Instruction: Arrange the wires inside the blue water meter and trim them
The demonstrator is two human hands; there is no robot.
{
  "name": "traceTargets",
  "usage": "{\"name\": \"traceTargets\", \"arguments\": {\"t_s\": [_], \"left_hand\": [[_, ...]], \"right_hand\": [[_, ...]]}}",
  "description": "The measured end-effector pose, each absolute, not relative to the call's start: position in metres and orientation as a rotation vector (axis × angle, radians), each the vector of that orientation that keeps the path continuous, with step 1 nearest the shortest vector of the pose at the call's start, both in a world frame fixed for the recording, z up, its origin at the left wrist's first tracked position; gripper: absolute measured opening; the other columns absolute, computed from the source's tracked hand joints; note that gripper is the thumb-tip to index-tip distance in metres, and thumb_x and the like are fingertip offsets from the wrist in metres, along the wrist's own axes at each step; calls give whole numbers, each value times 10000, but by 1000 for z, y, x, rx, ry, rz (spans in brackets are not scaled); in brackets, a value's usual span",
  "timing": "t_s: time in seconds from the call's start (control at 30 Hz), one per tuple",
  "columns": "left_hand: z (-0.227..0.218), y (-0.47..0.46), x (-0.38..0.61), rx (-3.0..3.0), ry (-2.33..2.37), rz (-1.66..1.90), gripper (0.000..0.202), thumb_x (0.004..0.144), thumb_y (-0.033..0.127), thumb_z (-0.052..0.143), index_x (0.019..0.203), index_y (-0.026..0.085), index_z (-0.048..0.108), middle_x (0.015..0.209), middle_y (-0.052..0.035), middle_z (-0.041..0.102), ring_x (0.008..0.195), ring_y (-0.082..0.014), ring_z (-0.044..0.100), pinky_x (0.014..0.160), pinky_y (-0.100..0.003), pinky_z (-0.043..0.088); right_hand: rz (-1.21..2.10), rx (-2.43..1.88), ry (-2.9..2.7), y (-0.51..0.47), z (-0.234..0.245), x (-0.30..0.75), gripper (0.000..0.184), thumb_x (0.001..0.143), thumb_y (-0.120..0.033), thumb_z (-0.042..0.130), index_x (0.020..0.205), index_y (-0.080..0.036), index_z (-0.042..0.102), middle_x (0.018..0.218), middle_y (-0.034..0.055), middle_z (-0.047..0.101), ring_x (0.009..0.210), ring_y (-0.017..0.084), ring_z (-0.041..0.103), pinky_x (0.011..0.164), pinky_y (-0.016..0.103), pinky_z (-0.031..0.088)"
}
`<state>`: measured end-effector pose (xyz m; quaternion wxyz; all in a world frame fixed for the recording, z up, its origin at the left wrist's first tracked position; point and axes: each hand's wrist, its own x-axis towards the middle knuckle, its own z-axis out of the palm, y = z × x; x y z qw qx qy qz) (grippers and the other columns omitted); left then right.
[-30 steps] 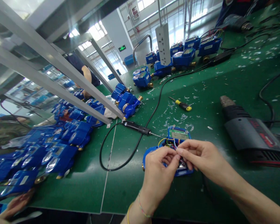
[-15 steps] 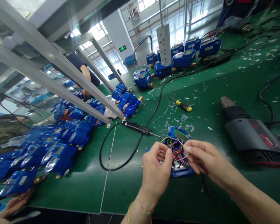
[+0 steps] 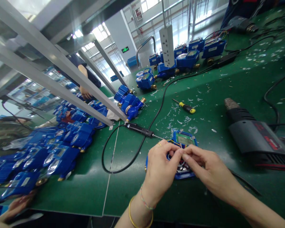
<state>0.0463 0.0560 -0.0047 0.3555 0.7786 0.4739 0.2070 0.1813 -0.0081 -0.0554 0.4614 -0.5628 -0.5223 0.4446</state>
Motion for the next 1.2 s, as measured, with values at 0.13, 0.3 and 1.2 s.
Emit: {"name": "traceTargets", "arguments": {"t_s": [0.13, 0.3, 1.2], "left_hand": [[-7, 64, 44, 1884, 1242, 433, 159, 844, 234, 621, 729, 173, 713, 698, -5, 636, 678, -138, 558, 598, -224, 416], [-12, 68, 40, 1803, 1254, 434, 158, 820, 256, 608, 723, 155, 683, 623, 12, 569, 576, -105, 474, 508, -193, 366], [-6, 62, 39, 1428, 1190, 596, 255, 833, 374, 664, 710, 154, 624, 588, 22, 620, 486, -64, 497, 496, -167, 395]], "right_hand": [[768, -1427, -1429, -10, -57, 178, 259, 967, -303, 503, 765, -194, 622, 630, -25, 559, 543, 98, 490, 545, 231, 374], [528, -1431, -1473, -5, -54, 179, 165, 972, -207, 488, 918, -205, 644, 771, -19, 687, 642, 97, 633, 605, 195, 448], [154, -1417, -1500, 5, -63, 169, 122, 933, -151, 534, 920, -179, 653, 760, 17, 708, 557, 102, 624, 536, 203, 462]]}}
